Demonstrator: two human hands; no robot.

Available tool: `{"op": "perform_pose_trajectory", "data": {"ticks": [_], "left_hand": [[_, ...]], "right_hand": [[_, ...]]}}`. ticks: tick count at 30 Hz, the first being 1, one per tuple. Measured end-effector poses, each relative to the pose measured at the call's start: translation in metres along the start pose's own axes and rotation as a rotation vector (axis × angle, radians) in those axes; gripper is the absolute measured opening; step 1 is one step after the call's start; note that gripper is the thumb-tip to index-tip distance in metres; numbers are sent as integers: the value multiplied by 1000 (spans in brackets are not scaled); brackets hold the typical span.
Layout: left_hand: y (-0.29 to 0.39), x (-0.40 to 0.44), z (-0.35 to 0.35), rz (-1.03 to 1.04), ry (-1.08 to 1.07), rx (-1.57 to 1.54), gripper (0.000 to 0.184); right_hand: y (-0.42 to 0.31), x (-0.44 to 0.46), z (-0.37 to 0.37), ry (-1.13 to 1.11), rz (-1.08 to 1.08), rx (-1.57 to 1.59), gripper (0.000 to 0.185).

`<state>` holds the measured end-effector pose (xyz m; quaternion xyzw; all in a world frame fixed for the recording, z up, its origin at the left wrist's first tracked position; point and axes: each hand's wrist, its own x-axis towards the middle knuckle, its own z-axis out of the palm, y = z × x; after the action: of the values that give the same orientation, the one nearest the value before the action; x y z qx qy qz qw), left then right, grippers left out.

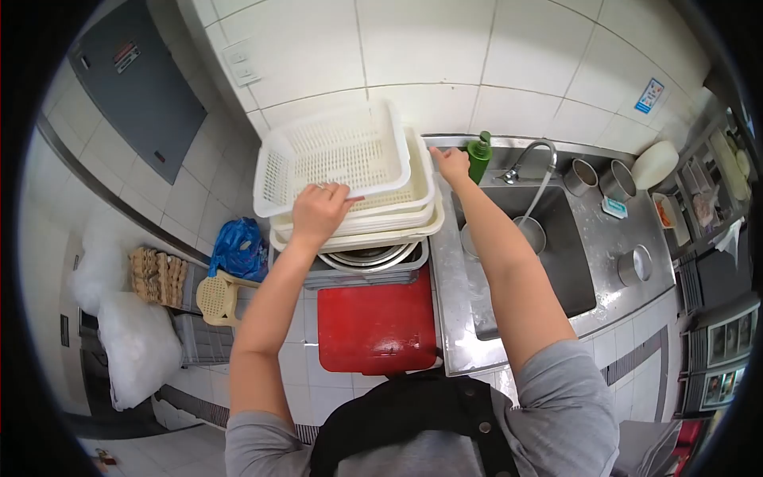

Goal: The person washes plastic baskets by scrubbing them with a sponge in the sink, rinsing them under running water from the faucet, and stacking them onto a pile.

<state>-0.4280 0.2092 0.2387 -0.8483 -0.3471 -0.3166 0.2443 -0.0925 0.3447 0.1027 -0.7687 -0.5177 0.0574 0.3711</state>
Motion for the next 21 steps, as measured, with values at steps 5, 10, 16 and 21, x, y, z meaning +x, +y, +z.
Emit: {"op": "perform_pose_trajectory", "data": {"ticks": [5,10,16,21], "left_hand": [[24,-13,61,-31,-99,-172,19],[33,-5,53,-122,-263,-128,43],[90,-4,55,-260,-305,-4,66],[152,-16,49,-550,-98,-17,67]], "right_hand": [[151,0,-49,-231,544,617,46],[296,7,-99,201,1188,1548,48],[312,74,-117,-214,975,1551,51],[420,115,-37,-684,433,1228,56]]}}
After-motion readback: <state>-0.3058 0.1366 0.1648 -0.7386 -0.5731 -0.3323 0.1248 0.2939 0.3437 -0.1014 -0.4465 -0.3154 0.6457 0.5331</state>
